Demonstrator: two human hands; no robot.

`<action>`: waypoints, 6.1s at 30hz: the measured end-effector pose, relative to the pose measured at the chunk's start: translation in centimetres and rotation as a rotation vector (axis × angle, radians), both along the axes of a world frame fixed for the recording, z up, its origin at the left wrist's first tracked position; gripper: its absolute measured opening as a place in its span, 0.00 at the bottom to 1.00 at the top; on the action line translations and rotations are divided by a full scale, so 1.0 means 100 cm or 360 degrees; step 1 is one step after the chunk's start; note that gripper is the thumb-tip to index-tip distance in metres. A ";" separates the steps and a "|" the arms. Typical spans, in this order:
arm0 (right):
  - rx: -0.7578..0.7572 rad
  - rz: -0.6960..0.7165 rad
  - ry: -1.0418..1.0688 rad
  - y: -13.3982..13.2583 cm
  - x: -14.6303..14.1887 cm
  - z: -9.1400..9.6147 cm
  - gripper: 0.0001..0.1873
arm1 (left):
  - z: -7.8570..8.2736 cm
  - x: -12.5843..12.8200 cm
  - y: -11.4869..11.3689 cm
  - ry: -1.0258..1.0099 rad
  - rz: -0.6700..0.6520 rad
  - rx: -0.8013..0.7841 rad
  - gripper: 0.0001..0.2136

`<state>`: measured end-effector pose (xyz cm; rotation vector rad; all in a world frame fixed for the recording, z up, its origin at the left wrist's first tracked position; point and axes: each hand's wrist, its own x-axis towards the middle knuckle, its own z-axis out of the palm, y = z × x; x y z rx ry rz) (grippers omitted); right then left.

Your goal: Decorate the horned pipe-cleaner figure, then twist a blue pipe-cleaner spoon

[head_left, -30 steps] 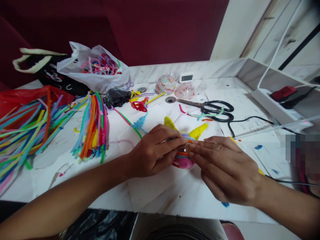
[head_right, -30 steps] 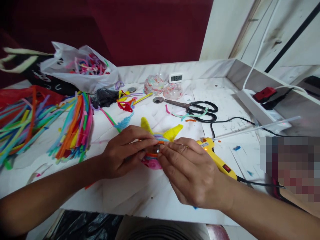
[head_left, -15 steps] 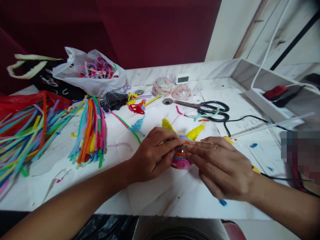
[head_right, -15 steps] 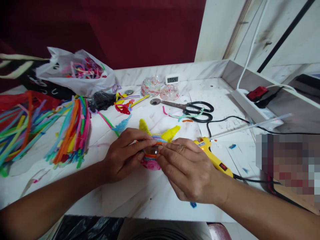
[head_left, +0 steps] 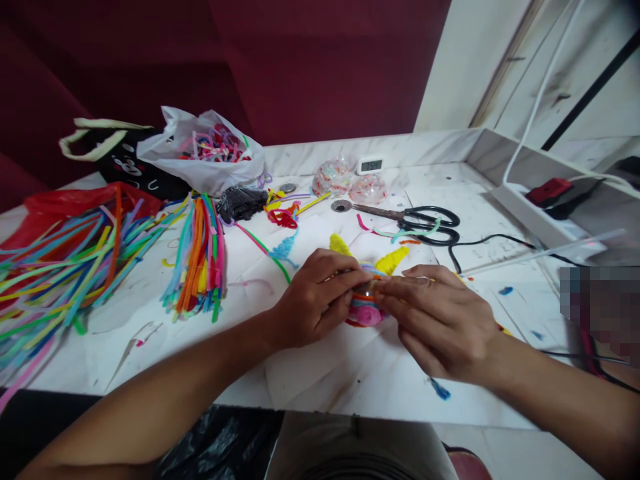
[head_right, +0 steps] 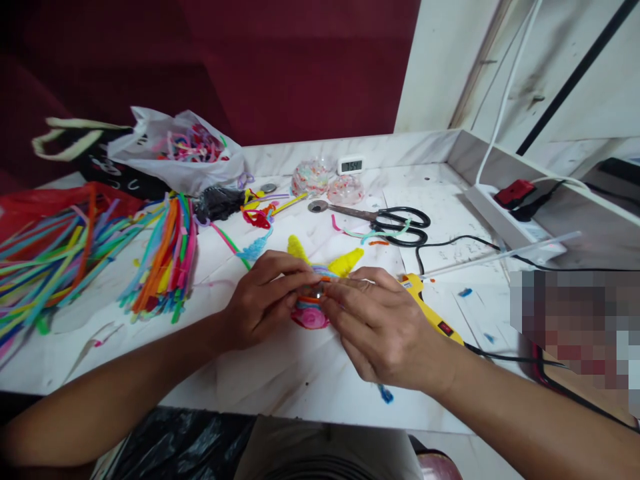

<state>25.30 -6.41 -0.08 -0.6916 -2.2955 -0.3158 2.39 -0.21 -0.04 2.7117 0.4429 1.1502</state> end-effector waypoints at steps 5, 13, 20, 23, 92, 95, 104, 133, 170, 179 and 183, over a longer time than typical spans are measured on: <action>-0.0002 -0.0009 -0.0062 -0.001 0.002 0.002 0.14 | -0.001 -0.001 0.000 -0.0009 -0.0002 0.0022 0.17; -0.0069 0.0076 0.0059 0.000 0.003 0.005 0.18 | -0.004 -0.001 0.003 -0.0017 -0.0011 0.0069 0.18; -0.0141 0.0077 0.0109 0.001 0.003 0.007 0.17 | -0.005 -0.002 0.003 0.0003 -0.0021 0.0085 0.16; -0.0144 0.0056 0.0076 0.000 0.003 0.007 0.17 | -0.004 -0.004 0.003 0.0052 -0.0042 0.0127 0.13; -0.0527 0.0322 -0.0211 0.036 0.017 0.043 0.12 | 0.053 0.010 -0.002 0.0680 0.0065 0.0122 0.08; -0.0518 0.0337 -0.0195 0.036 0.018 0.041 0.12 | 0.058 0.013 -0.004 0.0779 0.0098 0.0101 0.09; -0.0527 0.0327 -0.0154 0.035 0.017 0.041 0.12 | 0.068 0.018 -0.004 0.0977 0.0124 0.0149 0.10; -0.0384 0.0276 -0.0167 0.033 0.013 0.037 0.12 | 0.070 0.021 -0.005 0.1082 0.0288 0.0077 0.09; -0.0244 0.0270 -0.0114 0.030 0.008 0.030 0.11 | 0.066 -0.008 0.001 0.0637 -0.0006 -0.0395 0.08; -0.0238 0.0268 -0.0124 0.029 0.009 0.030 0.11 | 0.064 -0.015 -0.001 0.0708 0.0031 -0.0211 0.08; -0.0241 0.0254 -0.0132 0.029 0.009 0.030 0.11 | 0.064 -0.014 0.000 0.0715 0.0048 -0.0015 0.08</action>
